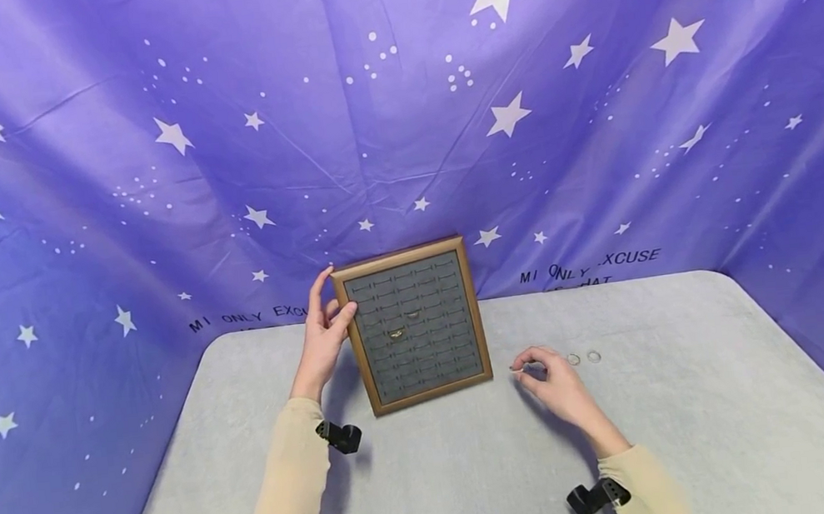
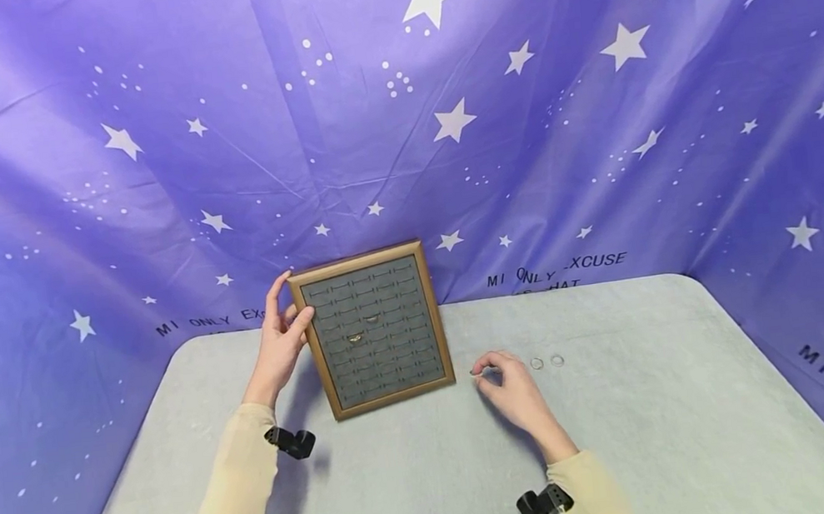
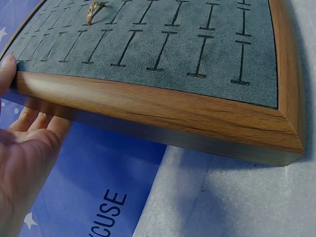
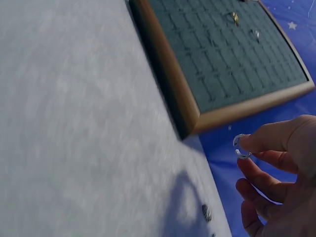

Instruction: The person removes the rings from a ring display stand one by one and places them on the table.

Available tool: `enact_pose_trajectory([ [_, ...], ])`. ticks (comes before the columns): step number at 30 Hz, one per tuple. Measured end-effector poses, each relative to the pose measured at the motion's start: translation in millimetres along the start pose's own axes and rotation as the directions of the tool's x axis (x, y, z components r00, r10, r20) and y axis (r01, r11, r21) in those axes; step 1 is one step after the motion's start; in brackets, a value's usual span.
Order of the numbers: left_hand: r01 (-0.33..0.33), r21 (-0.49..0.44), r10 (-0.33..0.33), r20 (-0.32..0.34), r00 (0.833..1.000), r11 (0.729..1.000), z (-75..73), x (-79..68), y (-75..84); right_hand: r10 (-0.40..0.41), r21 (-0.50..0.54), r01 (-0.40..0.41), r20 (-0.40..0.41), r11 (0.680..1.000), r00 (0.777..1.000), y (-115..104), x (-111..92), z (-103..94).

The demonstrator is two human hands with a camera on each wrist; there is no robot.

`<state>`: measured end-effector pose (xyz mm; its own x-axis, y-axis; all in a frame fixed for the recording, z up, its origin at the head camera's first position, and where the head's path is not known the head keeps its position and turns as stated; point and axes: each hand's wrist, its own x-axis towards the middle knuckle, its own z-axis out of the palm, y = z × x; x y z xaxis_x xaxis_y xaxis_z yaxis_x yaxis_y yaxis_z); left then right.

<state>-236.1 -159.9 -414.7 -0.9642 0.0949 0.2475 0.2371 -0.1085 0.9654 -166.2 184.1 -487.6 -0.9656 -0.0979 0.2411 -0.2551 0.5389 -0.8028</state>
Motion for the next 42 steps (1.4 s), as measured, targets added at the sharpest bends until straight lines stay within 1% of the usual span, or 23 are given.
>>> enact_pose_trajectory([
  [6,-0.003,0.006,0.003,-0.001,1.000,1.000,-0.1,0.3,3.1,0.012,-0.032,-0.013,-0.034,0.999,0.999,13.0,-3.3,-6.4],
  [11,-0.003,0.014,0.003,-0.002,1.000,1.000,-0.1,1.6,4.8,0.001,-0.069,-0.005,-0.059,0.998,0.998,19.5,-3.9,-9.7],
  [13,-0.007,0.013,0.007,0.001,1.000,1.000,-0.4,2.2,4.8,0.011,-0.087,-0.017,-0.063,0.996,0.998,21.4,-4.3,-10.7],
  [20,-0.004,0.004,0.004,-0.002,1.000,1.000,-1.3,2.5,3.5,0.097,-0.131,-0.100,-0.025,0.986,0.995,28.8,-8.5,-13.8],
  [24,-0.007,-0.004,0.007,-0.002,1.000,1.000,-0.8,2.0,2.1,0.121,-0.147,-0.121,-0.010,0.982,0.993,32.0,-10.6,-13.6],
  [30,-0.007,-0.010,0.007,0.004,1.000,1.000,-0.7,0.9,0.1,0.155,-0.164,-0.155,-0.011,0.974,0.988,32.6,-13.4,-11.4],
  [32,-0.010,-0.007,0.010,0.003,1.000,1.000,-0.7,1.0,0.5,0.157,-0.175,-0.157,-0.015,0.972,0.988,32.4,-13.6,-10.3],
  [37,-0.018,-0.001,0.018,-0.004,1.000,1.000,-0.7,1.4,0.4,0.122,-0.197,-0.126,-0.034,0.972,0.992,33.2,-13.8,-7.7],
  [42,-0.011,0.002,0.011,0.003,1.000,1.000,-1.2,1.3,-1.0,0.133,-0.158,-0.137,-0.039,0.978,0.990,33.1,-15.2,-8.3],
])
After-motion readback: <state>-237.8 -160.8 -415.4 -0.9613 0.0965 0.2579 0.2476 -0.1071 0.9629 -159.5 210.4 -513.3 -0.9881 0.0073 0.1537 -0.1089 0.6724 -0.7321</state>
